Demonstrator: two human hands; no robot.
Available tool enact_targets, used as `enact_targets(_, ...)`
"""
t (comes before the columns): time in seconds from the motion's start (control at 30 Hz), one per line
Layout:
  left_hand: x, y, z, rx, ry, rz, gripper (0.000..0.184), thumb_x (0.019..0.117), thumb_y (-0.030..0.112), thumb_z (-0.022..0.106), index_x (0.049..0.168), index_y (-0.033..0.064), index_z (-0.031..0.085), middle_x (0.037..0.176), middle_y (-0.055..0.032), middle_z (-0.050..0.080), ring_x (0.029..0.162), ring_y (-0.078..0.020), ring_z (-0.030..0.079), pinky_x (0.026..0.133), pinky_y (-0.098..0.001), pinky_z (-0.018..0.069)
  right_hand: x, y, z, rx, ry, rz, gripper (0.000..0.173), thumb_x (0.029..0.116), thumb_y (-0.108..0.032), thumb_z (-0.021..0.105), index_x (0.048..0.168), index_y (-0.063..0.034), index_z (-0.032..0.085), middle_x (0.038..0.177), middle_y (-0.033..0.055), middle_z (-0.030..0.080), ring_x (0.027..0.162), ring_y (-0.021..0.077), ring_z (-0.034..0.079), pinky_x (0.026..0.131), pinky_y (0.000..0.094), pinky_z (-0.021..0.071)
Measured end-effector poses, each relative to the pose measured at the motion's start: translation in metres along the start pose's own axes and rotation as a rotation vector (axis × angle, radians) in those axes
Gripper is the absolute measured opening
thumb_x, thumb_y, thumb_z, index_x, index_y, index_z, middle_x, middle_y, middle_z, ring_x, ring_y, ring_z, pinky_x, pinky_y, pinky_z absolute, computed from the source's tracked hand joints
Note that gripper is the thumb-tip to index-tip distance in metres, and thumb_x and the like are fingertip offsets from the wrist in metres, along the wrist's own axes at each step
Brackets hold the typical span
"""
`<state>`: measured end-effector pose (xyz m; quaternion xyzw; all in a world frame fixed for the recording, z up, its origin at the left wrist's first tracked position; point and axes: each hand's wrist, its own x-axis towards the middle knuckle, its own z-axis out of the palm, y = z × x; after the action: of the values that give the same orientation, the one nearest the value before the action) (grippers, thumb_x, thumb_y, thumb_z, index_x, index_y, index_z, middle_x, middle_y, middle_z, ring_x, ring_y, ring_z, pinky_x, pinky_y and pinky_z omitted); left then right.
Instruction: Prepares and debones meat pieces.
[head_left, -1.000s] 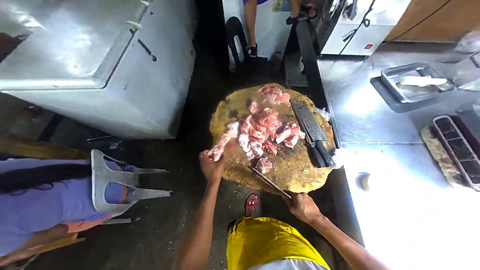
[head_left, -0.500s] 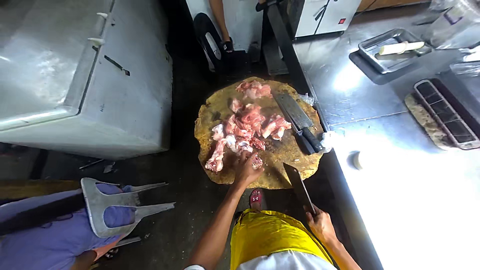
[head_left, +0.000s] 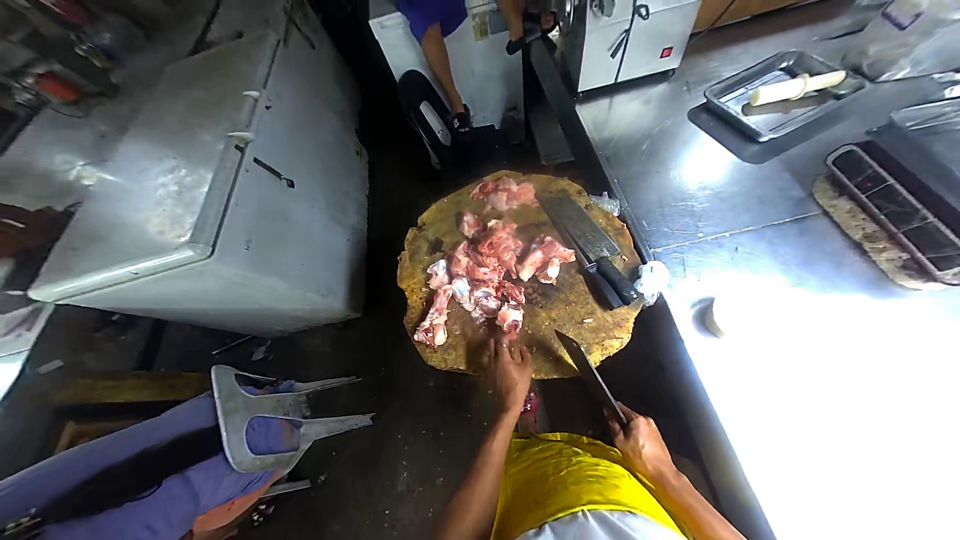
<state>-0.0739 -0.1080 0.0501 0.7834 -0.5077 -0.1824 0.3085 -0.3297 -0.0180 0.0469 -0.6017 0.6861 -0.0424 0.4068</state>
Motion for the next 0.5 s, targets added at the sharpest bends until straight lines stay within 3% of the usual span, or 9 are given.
enact_targets(0.07,-0.007,0.002,0.005,-0.028,0.047,-0.006,0.043,0.0895,0.017,0.073,0.128,0.0001,0.063,0.132,-0.0212,0.061,0.119,-0.0300,0.062,0.102,-0.0431,0.0521,0.003,0.001,-0.006,-0.013,-0.018,0.001,0.039,0.1043,-0.034,0.053,0.138,-0.0212,0.066,0.098,0.0136,0.076,0.092,0.0335,0.073,0.083,0.0568,0.0567)
enact_targets(0.17,0.027,0.014,-0.008,0.078,0.008,0.053,0.056,0.0856,0.021,0.075,0.138,0.0097,0.061,0.150,-0.0200,0.049,0.139,-0.0345,0.047,0.113,-0.0489,0.0423,0.004,0.001,-0.010,-0.023,-0.031,-0.006,0.039,0.1043,-0.035,0.053,0.137,-0.0206,0.066,0.097,0.0132,0.076,0.091,0.0326,0.073,0.083,0.0563,0.0569)
enact_targets(0.27,0.076,0.024,-0.018,0.315,-0.351,0.157,0.057,0.0861,0.025,0.073,0.141,0.0235,0.061,0.158,-0.0103,0.042,0.143,-0.0320,0.042,0.115,-0.0527,0.0394,0.006,0.002,-0.011,-0.012,-0.028,-0.009,0.039,0.1048,-0.036,0.053,0.137,-0.0188,0.067,0.097,0.0142,0.076,0.091,0.0330,0.073,0.083,0.0564,0.0569)
enact_targets(0.37,0.099,0.025,-0.015,0.445,-0.570,0.229,0.050,0.0848,0.025,0.074,0.134,0.0222,0.065,0.146,-0.0119,0.054,0.133,-0.0325,0.053,0.107,-0.0552,0.0464,0.006,0.003,-0.010,-0.030,-0.011,-0.019,0.040,0.1050,-0.039,0.053,0.136,-0.0200,0.067,0.096,0.0128,0.076,0.090,0.0313,0.074,0.083,0.0548,0.0574)
enact_targets(0.43,0.100,0.023,-0.017,0.372,-0.529,0.154,0.042,0.0843,0.028,0.075,0.124,0.0177,0.068,0.136,-0.0106,0.061,0.127,-0.0294,0.058,0.105,-0.0535,0.0485,0.007,0.003,-0.009,-0.032,-0.003,-0.020,0.040,0.1054,-0.040,0.052,0.136,-0.0205,0.067,0.095,0.0121,0.076,0.089,0.0305,0.074,0.082,0.0542,0.0577)
enact_targets(0.5,0.091,0.016,-0.021,0.113,-0.349,-0.037,0.038,0.0862,0.028,0.075,0.120,0.0110,0.069,0.124,-0.0111,0.068,0.118,-0.0251,0.064,0.102,-0.0491,0.0518,0.007,0.004,-0.007,-0.020,-0.011,-0.014,0.040,0.1055,-0.040,0.051,0.137,-0.0209,0.067,0.095,0.0120,0.076,0.090,0.0307,0.074,0.083,0.0544,0.0577)
